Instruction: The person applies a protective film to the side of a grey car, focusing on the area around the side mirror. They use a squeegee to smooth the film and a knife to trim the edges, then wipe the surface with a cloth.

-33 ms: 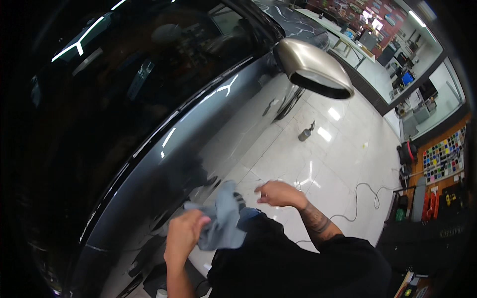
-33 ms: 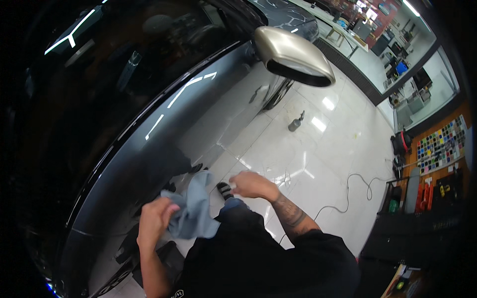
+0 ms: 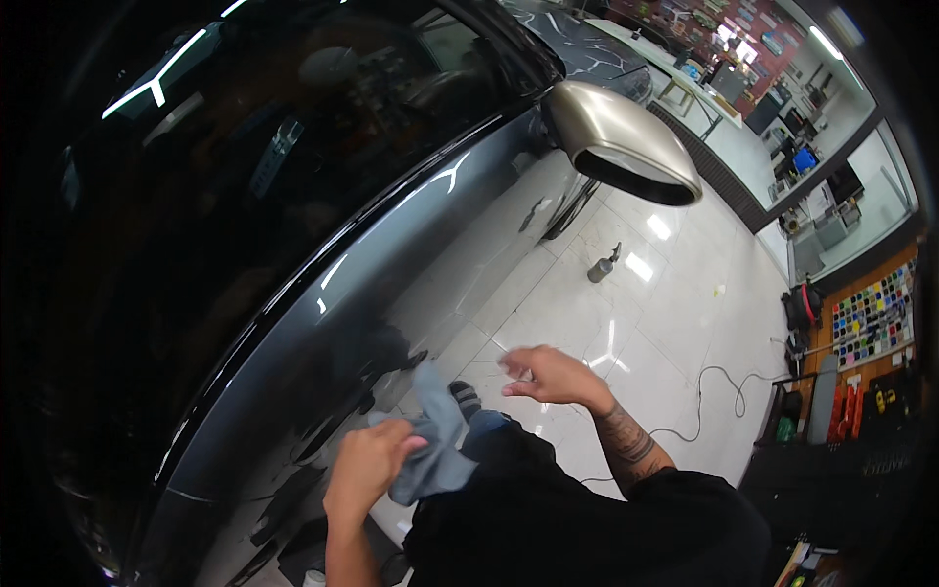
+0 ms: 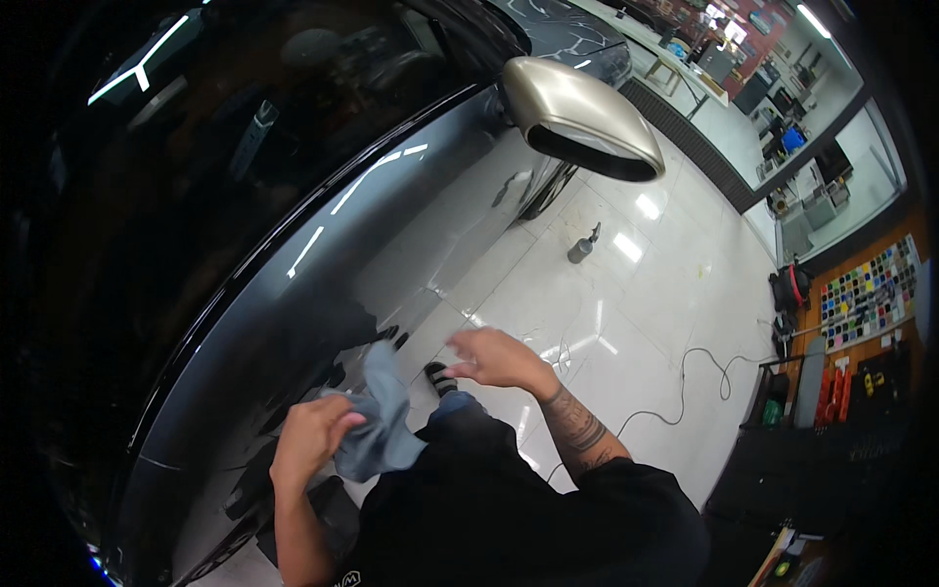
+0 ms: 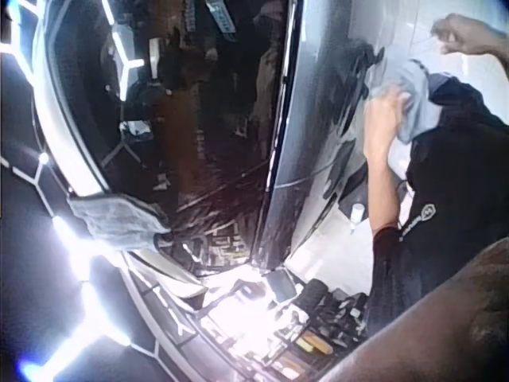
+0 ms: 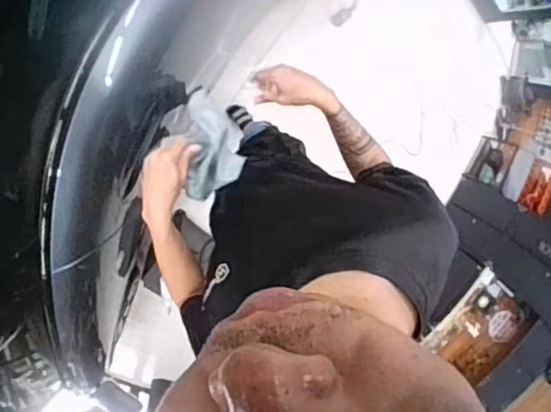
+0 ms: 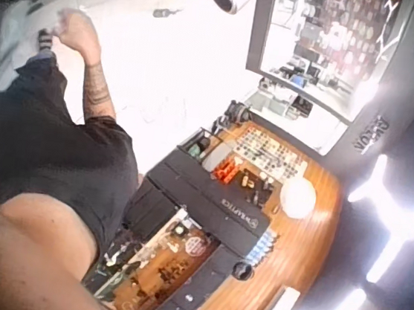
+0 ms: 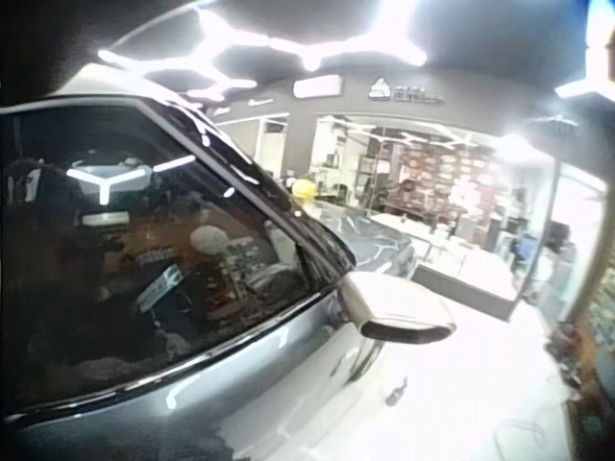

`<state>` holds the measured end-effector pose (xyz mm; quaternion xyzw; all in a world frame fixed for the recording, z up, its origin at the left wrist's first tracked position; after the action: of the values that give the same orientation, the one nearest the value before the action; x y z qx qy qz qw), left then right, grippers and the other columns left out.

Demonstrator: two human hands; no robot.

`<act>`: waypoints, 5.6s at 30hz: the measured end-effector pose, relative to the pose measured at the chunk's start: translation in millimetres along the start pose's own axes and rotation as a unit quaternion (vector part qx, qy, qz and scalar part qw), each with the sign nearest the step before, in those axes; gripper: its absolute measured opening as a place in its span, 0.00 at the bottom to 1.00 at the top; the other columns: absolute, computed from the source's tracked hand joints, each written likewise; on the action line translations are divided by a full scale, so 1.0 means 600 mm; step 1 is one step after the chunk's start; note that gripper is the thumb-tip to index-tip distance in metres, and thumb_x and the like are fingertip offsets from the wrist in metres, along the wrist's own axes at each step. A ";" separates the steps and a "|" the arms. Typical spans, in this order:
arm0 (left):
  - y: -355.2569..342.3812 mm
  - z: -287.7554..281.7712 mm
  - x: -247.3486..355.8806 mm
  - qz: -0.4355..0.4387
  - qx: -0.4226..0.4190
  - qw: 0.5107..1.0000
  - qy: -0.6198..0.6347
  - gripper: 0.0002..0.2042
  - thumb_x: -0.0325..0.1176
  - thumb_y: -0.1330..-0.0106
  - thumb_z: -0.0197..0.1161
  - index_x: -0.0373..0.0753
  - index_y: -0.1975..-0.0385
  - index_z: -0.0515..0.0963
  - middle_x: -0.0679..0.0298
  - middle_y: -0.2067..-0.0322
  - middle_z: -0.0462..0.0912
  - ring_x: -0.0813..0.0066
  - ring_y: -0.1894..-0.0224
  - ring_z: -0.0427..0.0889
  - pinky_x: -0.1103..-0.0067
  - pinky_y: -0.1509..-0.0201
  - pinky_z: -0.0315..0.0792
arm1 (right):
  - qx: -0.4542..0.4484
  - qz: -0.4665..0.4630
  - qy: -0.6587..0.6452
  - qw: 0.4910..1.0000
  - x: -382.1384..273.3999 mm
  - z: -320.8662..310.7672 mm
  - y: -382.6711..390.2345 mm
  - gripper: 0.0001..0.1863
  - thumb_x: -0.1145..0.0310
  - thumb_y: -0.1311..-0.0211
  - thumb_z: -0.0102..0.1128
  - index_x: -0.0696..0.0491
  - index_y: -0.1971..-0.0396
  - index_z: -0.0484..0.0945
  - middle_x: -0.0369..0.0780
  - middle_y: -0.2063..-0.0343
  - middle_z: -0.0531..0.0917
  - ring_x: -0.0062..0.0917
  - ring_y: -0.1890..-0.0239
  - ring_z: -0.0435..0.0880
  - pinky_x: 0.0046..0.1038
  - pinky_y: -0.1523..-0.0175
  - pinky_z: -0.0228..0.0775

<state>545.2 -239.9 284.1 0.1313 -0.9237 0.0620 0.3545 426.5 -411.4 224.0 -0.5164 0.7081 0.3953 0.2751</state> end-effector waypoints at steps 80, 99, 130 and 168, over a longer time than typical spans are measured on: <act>0.031 -0.150 -0.125 -0.062 0.199 0.942 0.263 0.12 0.23 0.43 0.62 0.32 0.58 0.80 0.55 0.66 0.82 0.65 0.66 0.83 0.76 0.60 0.76 | 0.113 -0.368 0.311 0.869 -0.296 -0.268 -0.247 0.23 0.75 0.75 0.69 0.48 0.67 0.85 0.38 0.62 0.82 0.35 0.56 0.79 0.32 0.55 0.73; 0.318 -0.276 -0.193 -0.058 0.360 0.911 0.194 0.11 0.25 0.49 0.64 0.30 0.65 0.82 0.53 0.71 0.83 0.63 0.71 0.81 0.76 0.66 0.74 | -0.030 -0.494 0.274 0.825 -0.524 0.082 -0.281 0.22 0.75 0.68 0.69 0.49 0.64 0.84 0.36 0.64 0.79 0.28 0.64 0.75 0.27 0.67 0.73; 0.596 -0.419 -0.300 -0.028 0.658 0.737 -0.148 0.12 0.19 0.58 0.59 0.33 0.70 0.81 0.60 0.76 0.74 0.63 0.74 0.72 0.74 0.69 0.68 | 0.024 -0.448 0.376 0.811 -0.821 0.483 -0.296 0.27 0.78 0.67 0.65 0.54 0.57 0.80 0.37 0.69 0.72 0.26 0.71 0.68 0.21 0.79 0.63; 0.673 0.282 -0.312 -0.519 0.077 0.822 0.221 0.21 0.43 0.31 0.52 0.29 0.54 0.76 0.40 0.58 0.80 0.44 0.57 0.81 0.62 0.48 0.72 | -0.266 -0.155 0.097 0.946 -0.326 0.334 -0.121 0.15 0.76 0.40 0.59 0.60 0.52 0.77 0.42 0.66 0.83 0.26 0.69 0.82 0.25 0.61 0.73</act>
<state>455.1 149.1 24.3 0.6013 -0.6080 -0.0327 0.5174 553.5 -152.9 252.4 -0.7104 0.5114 0.4696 0.1154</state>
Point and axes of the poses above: each hand's wrist, its own y-axis away from the middle knuckle, its own z-axis out of the palm, x = y × z, the point moved 9 cm from there along -y, towards the middle knuckle
